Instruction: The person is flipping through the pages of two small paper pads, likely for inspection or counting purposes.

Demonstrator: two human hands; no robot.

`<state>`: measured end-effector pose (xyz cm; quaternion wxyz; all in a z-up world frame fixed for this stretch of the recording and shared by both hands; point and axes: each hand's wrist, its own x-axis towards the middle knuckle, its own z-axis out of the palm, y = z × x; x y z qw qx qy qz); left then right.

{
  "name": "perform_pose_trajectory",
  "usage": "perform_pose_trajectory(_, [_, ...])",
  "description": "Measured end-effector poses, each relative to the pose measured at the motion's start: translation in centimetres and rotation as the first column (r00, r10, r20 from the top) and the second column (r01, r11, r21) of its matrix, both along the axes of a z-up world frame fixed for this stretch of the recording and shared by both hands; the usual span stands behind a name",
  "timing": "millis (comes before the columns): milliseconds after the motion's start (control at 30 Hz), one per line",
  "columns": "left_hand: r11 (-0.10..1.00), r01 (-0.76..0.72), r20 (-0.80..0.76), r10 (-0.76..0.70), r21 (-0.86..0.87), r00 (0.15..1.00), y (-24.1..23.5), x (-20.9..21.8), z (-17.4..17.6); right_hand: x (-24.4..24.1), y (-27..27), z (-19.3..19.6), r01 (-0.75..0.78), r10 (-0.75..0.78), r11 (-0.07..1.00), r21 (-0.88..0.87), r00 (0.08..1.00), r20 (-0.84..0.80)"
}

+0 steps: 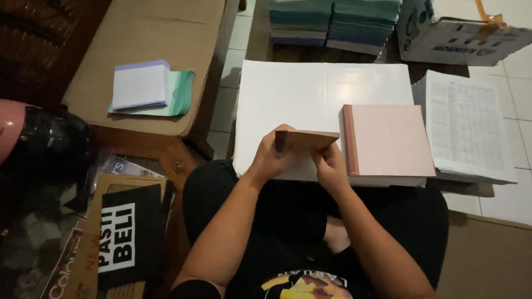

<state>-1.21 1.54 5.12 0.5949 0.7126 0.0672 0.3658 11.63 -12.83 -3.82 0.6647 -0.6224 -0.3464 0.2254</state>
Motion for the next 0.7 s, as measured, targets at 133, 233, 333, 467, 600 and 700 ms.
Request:
perform_pose_trajectory(133, [1.000,-0.025,-0.043,0.025,0.003,0.999,0.3,-0.3,0.6,-0.6,0.3,1.0,-0.026,0.024,0.998,-0.060,0.999,-0.021])
perform_pose_trajectory(233, [0.999,-0.040,-0.027,0.040,0.009,0.999,0.9,-0.7,0.7,-1.7,1.1,5.2,-0.052,0.053,0.997,-0.065,0.999,0.012])
perform_pose_trajectory(333, [0.972,-0.152,-0.405,0.068,-0.178,0.912,2.7,-0.9,-0.1,-2.7,2.3,8.9,-0.089,0.094,0.979,-0.182,0.995,0.016])
perform_pose_trajectory(467, [0.924,-0.379,-0.512,0.300,-0.055,0.805,4.3,-2.1,-0.2,-2.4,5.0,7.3,-0.139,0.106,0.946,-0.293,0.986,-0.128])
perform_pose_trajectory(600, [0.867,-0.496,-0.608,0.418,0.046,0.675,7.0,-2.2,-4.0,-2.9,7.1,5.4,-0.089,0.072,0.879,-0.469,0.996,-0.054])
perform_pose_trajectory(700, [0.859,-0.502,-0.691,0.425,0.103,0.585,8.4,-1.3,-7.5,-3.8,7.8,5.9,0.016,0.049,0.801,-0.599,0.995,0.091])
